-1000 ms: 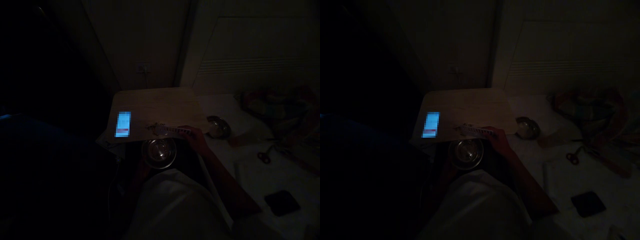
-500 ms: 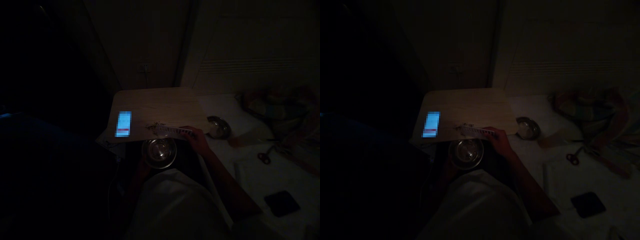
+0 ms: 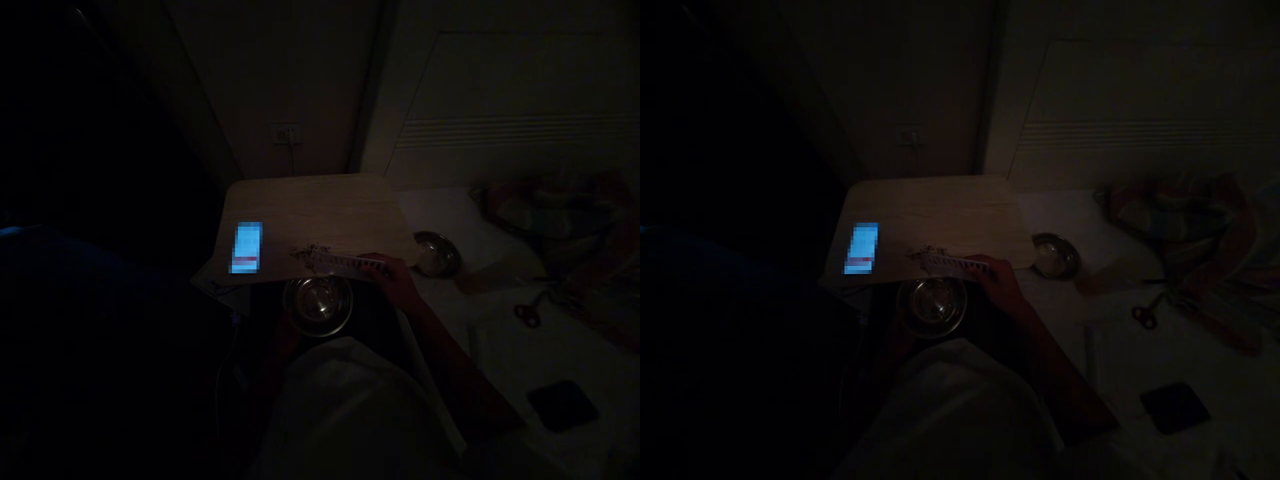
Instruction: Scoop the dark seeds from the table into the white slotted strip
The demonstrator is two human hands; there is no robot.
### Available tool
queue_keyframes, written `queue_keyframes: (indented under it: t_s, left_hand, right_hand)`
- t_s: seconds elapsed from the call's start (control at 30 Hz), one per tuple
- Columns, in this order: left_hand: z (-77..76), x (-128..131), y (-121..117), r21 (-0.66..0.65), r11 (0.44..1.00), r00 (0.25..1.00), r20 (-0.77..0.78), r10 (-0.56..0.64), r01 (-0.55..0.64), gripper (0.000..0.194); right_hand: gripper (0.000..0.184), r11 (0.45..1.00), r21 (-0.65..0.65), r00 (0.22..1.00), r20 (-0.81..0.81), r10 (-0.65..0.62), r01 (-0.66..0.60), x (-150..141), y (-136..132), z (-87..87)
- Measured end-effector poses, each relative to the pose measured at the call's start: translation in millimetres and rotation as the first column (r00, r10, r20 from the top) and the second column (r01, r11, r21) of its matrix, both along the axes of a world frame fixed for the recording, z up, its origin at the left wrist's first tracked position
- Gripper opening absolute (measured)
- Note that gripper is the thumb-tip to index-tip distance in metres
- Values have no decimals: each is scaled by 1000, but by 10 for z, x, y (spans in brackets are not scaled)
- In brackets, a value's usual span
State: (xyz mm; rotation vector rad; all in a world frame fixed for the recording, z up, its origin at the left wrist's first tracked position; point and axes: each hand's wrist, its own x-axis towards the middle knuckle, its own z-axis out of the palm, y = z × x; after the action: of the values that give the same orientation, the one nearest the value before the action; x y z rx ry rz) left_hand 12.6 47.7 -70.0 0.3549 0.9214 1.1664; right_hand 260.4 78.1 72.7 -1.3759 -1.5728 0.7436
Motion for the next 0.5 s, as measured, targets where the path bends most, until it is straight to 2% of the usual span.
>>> queue_keyframes:
  t_s: [0.07, 0.13, 0.23, 0.37, 0.5]
  left_hand:
    - [-11, -1, -11, -1, 1000, 999, -32, -9, 9, 38]
    - [-31, -2, -19, -73, 995, 998, -34, 60, -63, 21]
    - [-9, 0, -30, -22, 999, 993, -115, 21, -24, 30]
    - [82, -3, -29, -28, 1000, 999, -42, 7, -8, 29]
    - [88, -52, -15, -71, 997, 999, -32, -22, 20, 27]
  right_hand:
    - [24, 1000, -7, 1000, -3, 0, 0, -5, -5, 8]
    - [23, 1000, -10, 1000, -1, 1, -1, -7, -10, 12]
    - [23, 1000, -13, 1000, -4, 17, -17, -2, -16, 3]
    - [23, 1000, -14, 1000, -26, -9, 9, 6, -12, -10]
    - [22, 1000, -7, 999, -28, -29, 29, -2, -4, 3]
